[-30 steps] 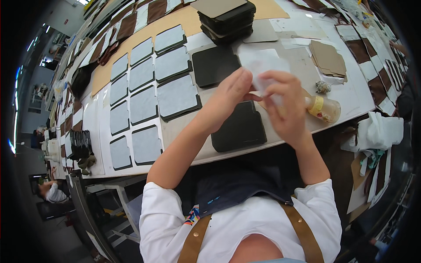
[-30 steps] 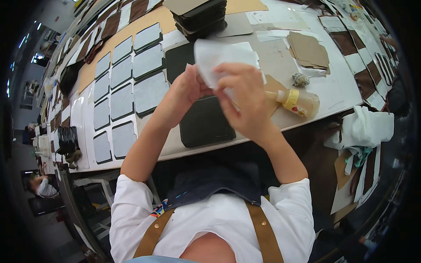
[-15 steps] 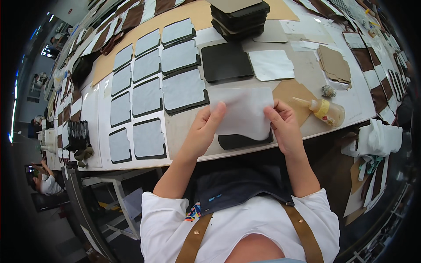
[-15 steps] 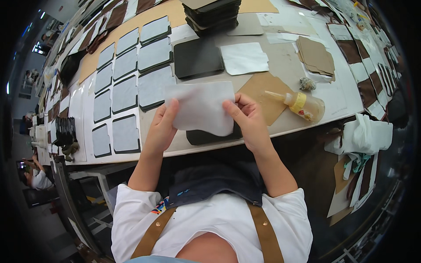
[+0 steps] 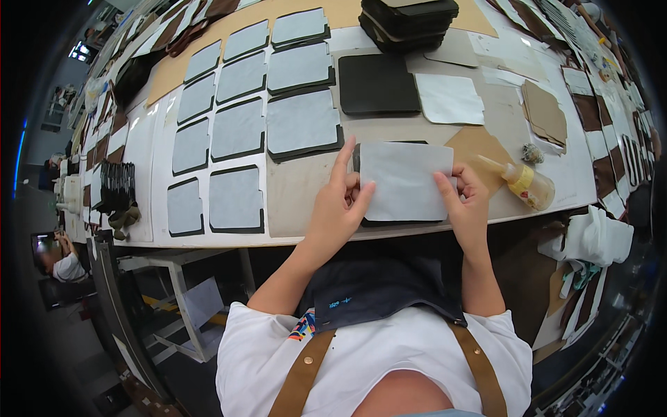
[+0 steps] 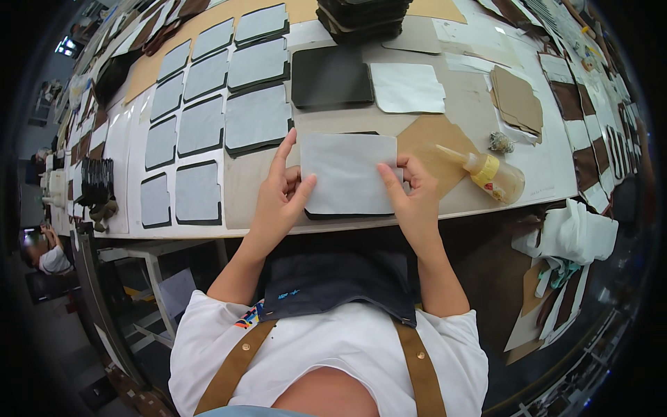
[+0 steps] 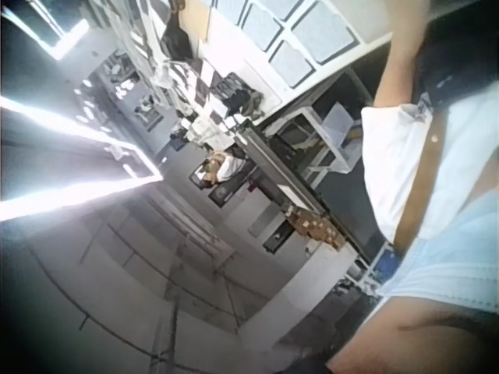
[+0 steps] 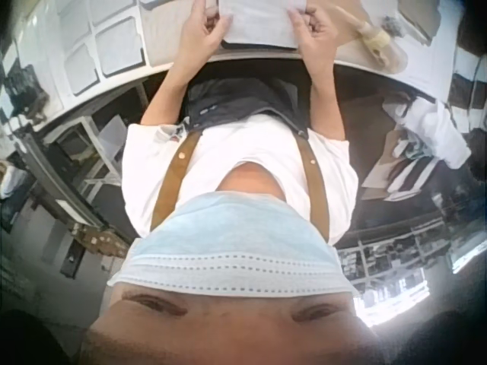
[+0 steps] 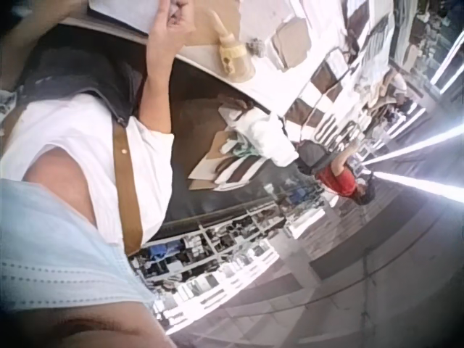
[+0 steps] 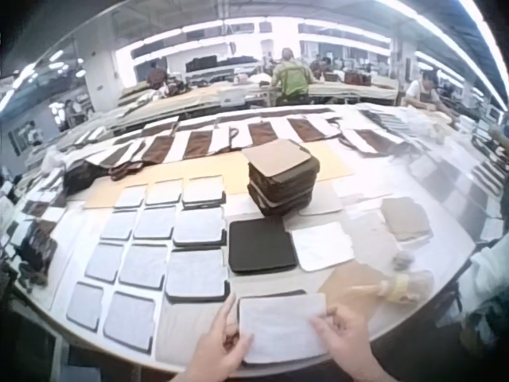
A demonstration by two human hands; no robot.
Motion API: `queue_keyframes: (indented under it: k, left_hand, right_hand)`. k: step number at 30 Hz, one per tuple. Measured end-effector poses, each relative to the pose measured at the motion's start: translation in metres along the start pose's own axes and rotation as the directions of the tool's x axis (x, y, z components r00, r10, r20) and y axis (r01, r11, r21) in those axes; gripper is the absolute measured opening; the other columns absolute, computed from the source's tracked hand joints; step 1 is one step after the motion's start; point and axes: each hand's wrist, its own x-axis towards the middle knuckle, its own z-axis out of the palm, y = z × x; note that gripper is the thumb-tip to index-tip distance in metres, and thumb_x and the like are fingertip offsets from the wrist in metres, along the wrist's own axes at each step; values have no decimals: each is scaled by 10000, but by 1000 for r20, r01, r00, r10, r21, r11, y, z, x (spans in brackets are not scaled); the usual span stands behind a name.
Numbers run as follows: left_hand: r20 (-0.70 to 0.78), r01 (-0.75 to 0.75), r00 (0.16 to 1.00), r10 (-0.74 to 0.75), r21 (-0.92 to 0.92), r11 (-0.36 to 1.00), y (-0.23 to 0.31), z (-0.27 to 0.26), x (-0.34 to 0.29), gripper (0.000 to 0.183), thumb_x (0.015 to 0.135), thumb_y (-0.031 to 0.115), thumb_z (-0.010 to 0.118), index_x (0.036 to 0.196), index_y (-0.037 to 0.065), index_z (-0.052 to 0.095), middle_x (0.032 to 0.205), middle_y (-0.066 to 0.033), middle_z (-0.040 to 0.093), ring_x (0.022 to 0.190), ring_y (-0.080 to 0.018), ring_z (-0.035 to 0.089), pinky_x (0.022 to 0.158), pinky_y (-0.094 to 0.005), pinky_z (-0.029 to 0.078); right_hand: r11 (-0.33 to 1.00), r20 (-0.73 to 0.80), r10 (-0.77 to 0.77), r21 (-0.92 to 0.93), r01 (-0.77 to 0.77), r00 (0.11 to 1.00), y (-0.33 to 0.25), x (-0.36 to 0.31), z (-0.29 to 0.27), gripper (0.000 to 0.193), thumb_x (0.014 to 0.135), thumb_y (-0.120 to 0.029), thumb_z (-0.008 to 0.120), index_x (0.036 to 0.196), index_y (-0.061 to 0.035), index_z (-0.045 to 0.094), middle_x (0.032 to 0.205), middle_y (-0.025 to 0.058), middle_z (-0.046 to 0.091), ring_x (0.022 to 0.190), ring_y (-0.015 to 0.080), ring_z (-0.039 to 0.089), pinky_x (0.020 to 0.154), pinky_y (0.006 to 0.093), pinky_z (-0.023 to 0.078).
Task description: The person assembles rectangular pads by applying glue to dark bases and attaching light-colored inserts. They repeatedly pick up a squeeze bottle to apply adhesive in a line, then place a light insert on top and press it down to secure it. The finished units are stacked on the table.
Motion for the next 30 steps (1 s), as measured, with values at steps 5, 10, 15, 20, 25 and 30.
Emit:
queue_keyframes:
  k: [5,10,15,20,25,30]
  left_hand:
    - [-3,-76,997,80,308,948,-4,-2,-11,501,940,92,713,1430,110,607,657,-14,499,584,-85,441,569,-242,401]
    - [-33,-63,996,82,391,918,-10,-3,-11,343,928,151,742,1264,87,725,671,-73,590,555,-160,518,550,-302,437]
    - [-16,-75,996,92,452,889,-13,-4,-8,343,927,198,738,1242,63,718,698,-131,681,591,-279,656,563,-373,490]
    - [-23,-65,996,85,449,891,-16,-2,-6,374,914,181,756,1270,75,717,663,-99,618,548,-206,551,553,-332,452]
    - [-25,-64,996,85,458,887,-18,-1,-6,391,909,171,764,1286,79,715,641,-77,578,524,-169,499,547,-310,433]
    - [-23,-71,996,91,452,889,-17,0,-6,394,909,171,768,1287,74,714,626,-64,547,523,-153,478,542,-308,423]
  right_hand:
    - [922,-18,-166,-357,149,986,8,0,5,157,927,-157,753,955,-17,688,732,-23,575,704,118,416,746,289,385]
    - [878,-16,-222,-439,192,975,14,3,10,162,891,-162,776,916,-35,678,674,-7,476,687,149,379,824,315,342]
    - [858,-12,-241,-470,208,970,16,6,11,164,883,-150,781,910,-31,671,667,-3,459,681,151,388,834,316,337]
    - [845,-23,-258,-490,215,966,20,8,10,164,885,-144,778,915,-24,669,674,1,466,666,148,390,839,320,338]
    - [842,-10,-250,-496,212,968,22,8,9,154,884,-138,778,930,-33,676,683,-4,475,659,149,390,834,320,338]
    - [811,-22,-289,-537,233,957,13,7,11,180,879,-124,773,1032,-49,715,684,-15,482,659,145,415,832,330,333]
